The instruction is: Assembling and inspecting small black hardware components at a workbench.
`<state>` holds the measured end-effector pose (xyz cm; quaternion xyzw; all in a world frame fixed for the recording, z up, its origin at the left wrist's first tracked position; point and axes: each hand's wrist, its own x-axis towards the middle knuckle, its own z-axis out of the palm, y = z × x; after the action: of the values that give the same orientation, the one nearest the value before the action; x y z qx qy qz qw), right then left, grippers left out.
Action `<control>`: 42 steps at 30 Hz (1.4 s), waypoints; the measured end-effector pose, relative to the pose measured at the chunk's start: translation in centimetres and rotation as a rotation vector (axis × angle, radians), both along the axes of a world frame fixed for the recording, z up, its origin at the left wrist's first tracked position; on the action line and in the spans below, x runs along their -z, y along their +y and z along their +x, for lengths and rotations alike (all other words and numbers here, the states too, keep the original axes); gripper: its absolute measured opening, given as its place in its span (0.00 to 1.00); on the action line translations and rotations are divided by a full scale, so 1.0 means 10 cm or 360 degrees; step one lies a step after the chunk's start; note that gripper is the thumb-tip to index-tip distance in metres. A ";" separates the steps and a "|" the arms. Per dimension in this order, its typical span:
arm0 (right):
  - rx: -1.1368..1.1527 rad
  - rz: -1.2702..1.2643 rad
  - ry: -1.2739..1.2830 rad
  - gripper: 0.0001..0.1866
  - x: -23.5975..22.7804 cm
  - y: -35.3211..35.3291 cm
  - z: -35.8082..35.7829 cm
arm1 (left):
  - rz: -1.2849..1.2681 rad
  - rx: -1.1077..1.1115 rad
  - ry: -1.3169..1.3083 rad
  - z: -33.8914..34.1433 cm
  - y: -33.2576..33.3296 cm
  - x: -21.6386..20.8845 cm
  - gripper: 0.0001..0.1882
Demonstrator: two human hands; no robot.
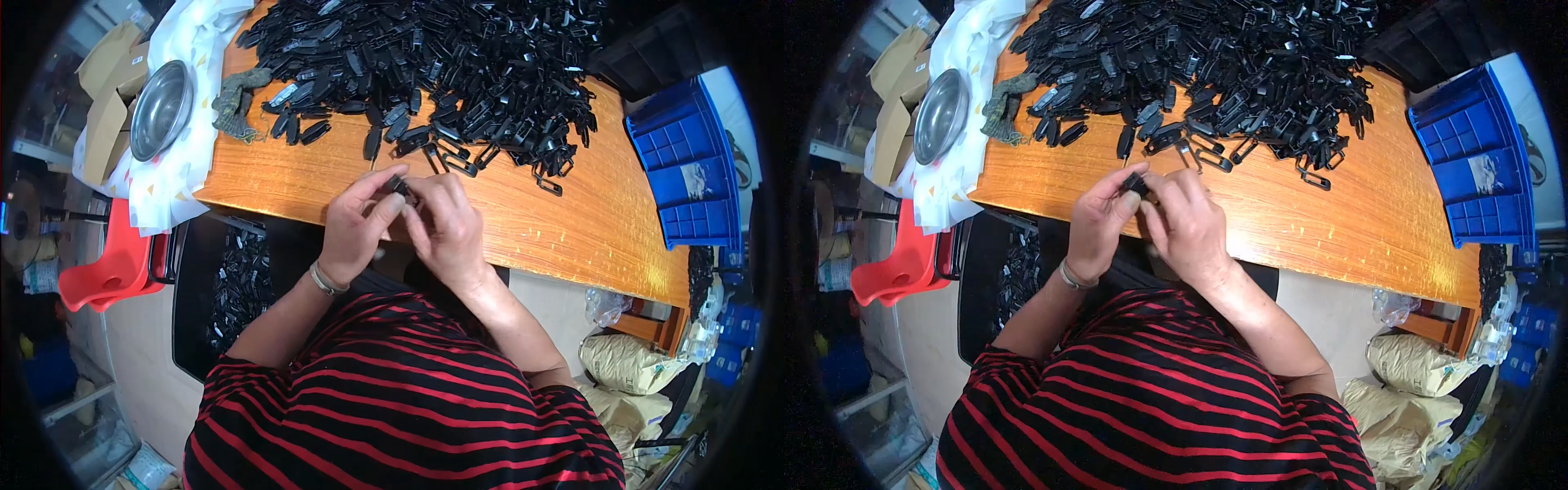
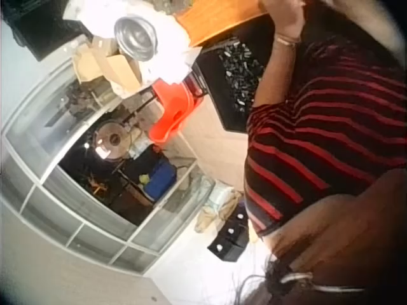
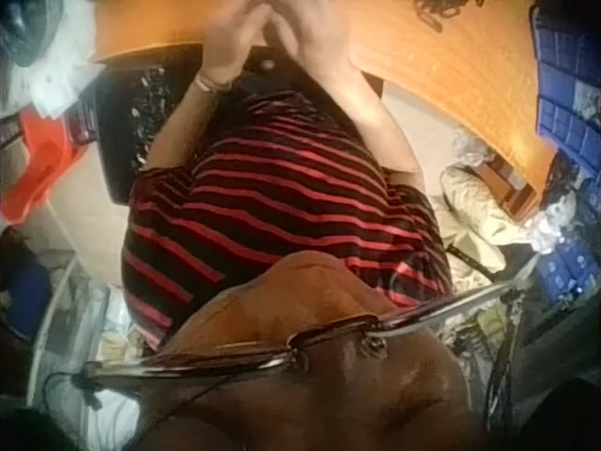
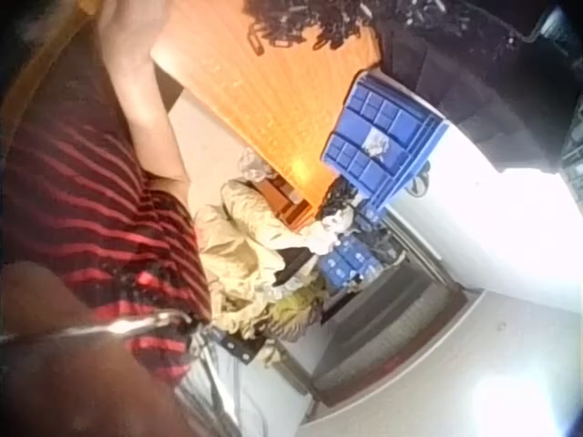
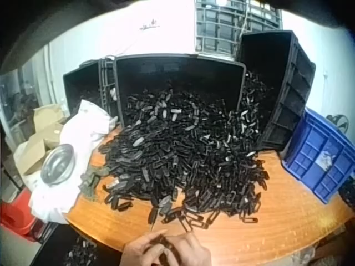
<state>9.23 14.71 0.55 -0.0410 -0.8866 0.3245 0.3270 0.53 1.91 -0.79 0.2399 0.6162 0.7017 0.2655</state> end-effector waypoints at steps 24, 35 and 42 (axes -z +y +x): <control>0.0321 0.0194 -0.0416 0.13 0.01 0.49 -0.29 | -0.0736 -0.0349 0.1186 -0.73 0.14 -0.06 0.10; 0.0137 -0.0135 -0.0382 0.10 0.06 0.57 -0.24 | -0.1145 -0.0400 0.1608 -0.89 0.03 -0.02 0.07; 0.0268 -0.0007 -0.0379 0.08 0.04 0.45 0.00 | -0.1229 -0.0323 0.1699 -0.82 0.02 -0.03 0.11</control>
<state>9.26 19.23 0.12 -0.1543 -0.9119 0.2906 0.2454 -7.62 2.06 -0.48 0.3828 0.8896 0.2370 -0.0766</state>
